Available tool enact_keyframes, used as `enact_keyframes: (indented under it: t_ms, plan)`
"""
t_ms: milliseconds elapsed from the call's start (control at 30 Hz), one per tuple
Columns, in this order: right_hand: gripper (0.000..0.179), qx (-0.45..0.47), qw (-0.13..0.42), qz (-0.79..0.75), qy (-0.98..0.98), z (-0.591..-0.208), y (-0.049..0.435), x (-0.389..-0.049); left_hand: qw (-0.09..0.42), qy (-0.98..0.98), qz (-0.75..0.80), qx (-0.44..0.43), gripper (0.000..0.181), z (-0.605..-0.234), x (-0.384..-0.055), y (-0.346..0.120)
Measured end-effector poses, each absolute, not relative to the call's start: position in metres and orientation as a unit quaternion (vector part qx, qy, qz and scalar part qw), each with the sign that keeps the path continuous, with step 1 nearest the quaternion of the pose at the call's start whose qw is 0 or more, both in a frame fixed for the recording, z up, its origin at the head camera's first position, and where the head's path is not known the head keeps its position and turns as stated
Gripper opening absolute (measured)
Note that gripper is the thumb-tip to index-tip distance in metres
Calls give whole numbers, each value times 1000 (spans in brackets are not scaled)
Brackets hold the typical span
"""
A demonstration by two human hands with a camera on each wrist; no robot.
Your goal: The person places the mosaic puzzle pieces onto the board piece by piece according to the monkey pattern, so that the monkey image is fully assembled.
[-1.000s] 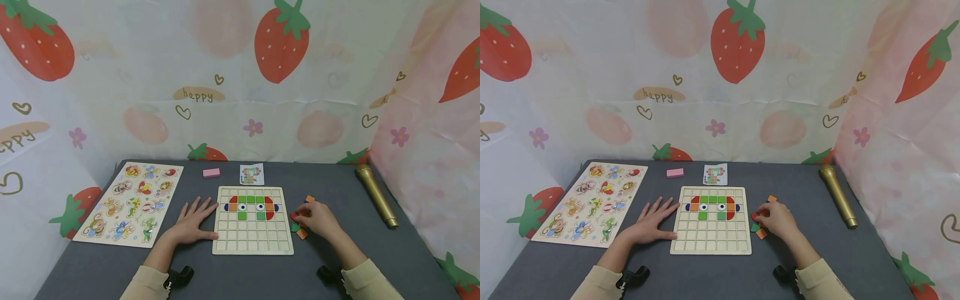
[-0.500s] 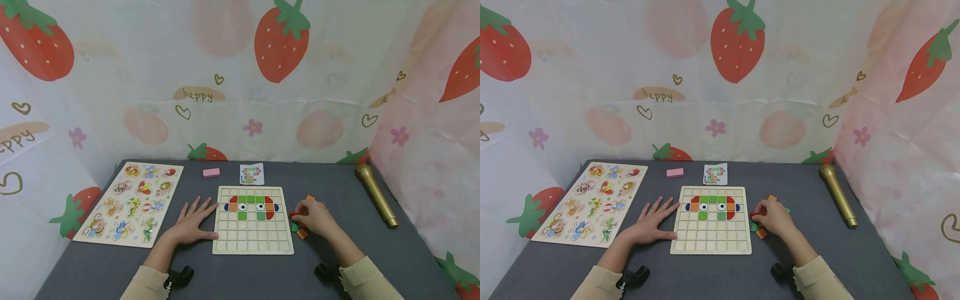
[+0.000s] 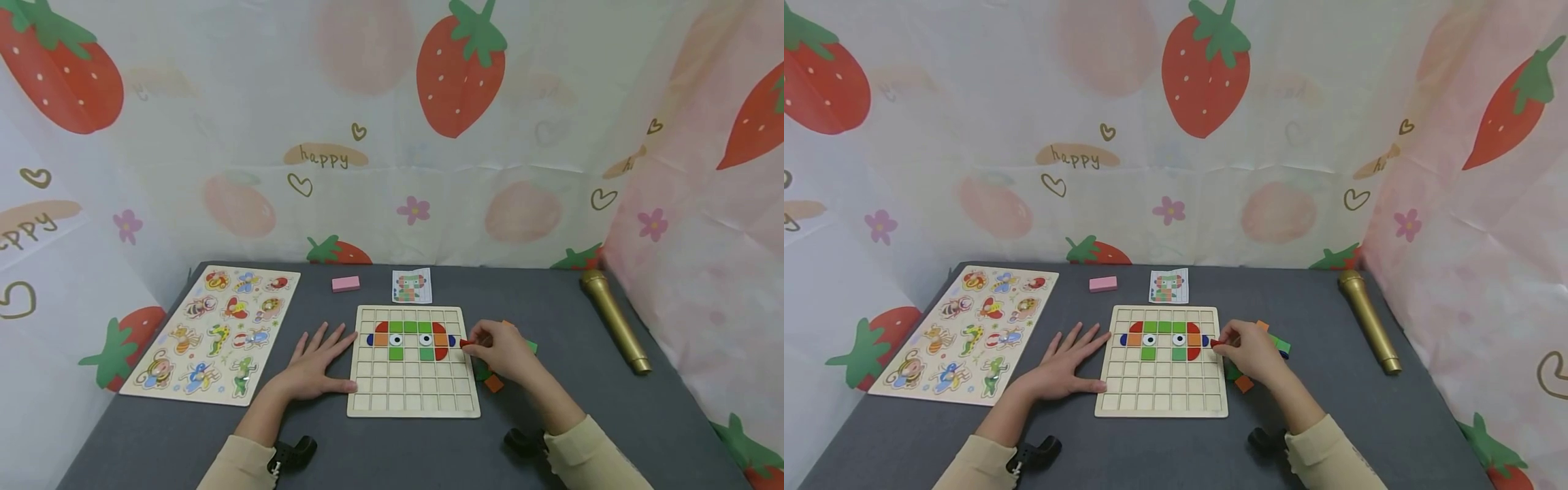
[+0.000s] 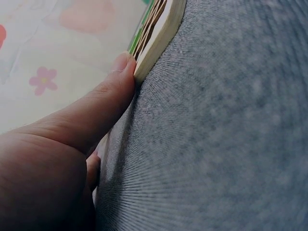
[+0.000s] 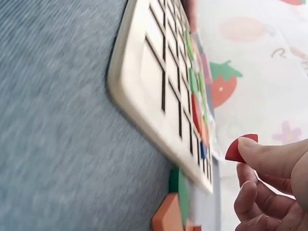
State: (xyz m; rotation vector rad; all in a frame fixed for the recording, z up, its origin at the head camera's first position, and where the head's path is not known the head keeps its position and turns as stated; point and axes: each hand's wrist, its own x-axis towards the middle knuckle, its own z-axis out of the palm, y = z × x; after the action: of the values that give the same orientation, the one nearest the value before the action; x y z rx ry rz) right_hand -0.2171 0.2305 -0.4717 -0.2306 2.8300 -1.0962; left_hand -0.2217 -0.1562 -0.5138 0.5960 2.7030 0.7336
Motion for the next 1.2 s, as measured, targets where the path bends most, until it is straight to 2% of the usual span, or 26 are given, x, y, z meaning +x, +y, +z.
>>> enact_keyframes:
  t_ms: [567, 933, 1200]
  plan:
    - [7, -96, 30, -394, 914, -463, 183, -220, 139, 936, 251, 206, 99, -517, -223, -158]
    - [8, -119, 35, -395, 910, -465, 158, -223, 132, 935, 252, 213, 99, -517, -223, -159]
    - [6, -136, 59, -406, 902, -468, 135, -226, 133, 934, 250, 215, 100, -518, -223, -159]
